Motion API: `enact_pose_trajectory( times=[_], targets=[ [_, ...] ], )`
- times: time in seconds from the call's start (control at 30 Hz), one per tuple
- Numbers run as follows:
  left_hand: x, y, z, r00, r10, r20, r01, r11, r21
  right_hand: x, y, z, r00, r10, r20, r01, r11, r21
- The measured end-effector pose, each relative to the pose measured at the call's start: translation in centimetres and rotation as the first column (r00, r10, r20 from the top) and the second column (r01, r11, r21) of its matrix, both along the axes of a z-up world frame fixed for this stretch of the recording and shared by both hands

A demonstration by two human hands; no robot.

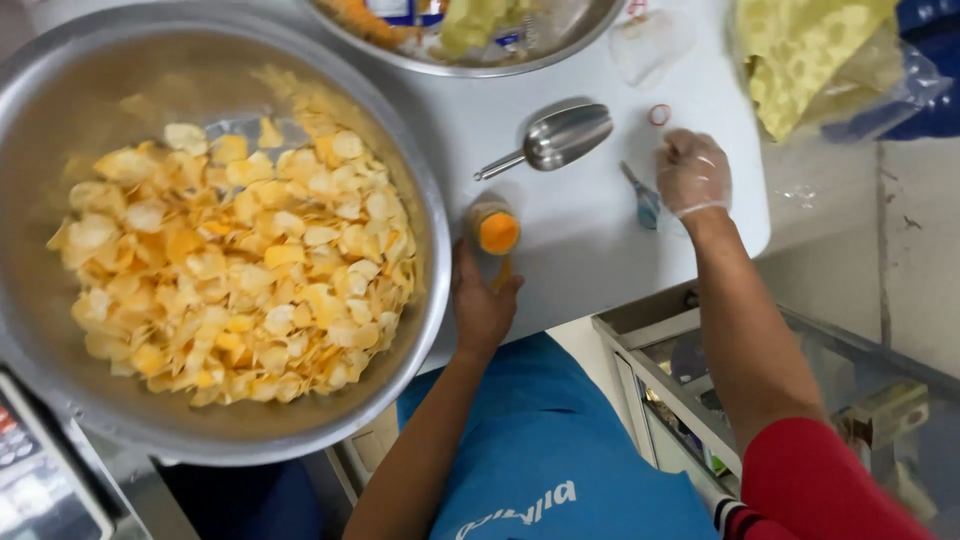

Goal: Mixing seasoned potato chips in a large bowl and filling small plastic vials for packaging.

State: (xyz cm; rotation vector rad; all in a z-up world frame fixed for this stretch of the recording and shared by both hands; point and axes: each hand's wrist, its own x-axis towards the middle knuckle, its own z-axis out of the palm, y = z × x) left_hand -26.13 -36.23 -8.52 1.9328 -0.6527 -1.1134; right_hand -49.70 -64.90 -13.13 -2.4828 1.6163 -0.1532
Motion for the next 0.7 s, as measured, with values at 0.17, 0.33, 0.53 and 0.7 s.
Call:
enact_pose_trajectory(
  times=[0.17, 0.33, 0.53, 0.7],
  targets=[
    [-0.2, -1.7, -4.0, 0.972, 0.172, 0.157, -0.143, 0.974, -0.178, -8.5, -0.4, -2.7, 0.950, -0.217, -0.225, 0.267, 0.937, 0.224],
    [-0.4, -3.7, -5.5, 0.962, 0.131, 0.240, -0.079, 0.973, -0.217, -3.1, -0.4, 1.6, 0.964, -0.189, -0.187, 0.255, 0.857, 0.448],
    [-0.7, -5.9, -4.7, 0.982, 0.035, 0.185, 0.001, 0.981, -0.192, -0.5, 2.4, 4.3, 0.997, -0.034, -0.064, 0.054, 0.938, 0.341],
    [-1.0, -6.2, -5.0, 0.994, -0.044, 0.102, 0.060, 0.986, -0.154, 8.6, 10.4, 6.9, 0.888, 0.323, 0.327, -0.399, 0.895, 0.199]
  ],
)
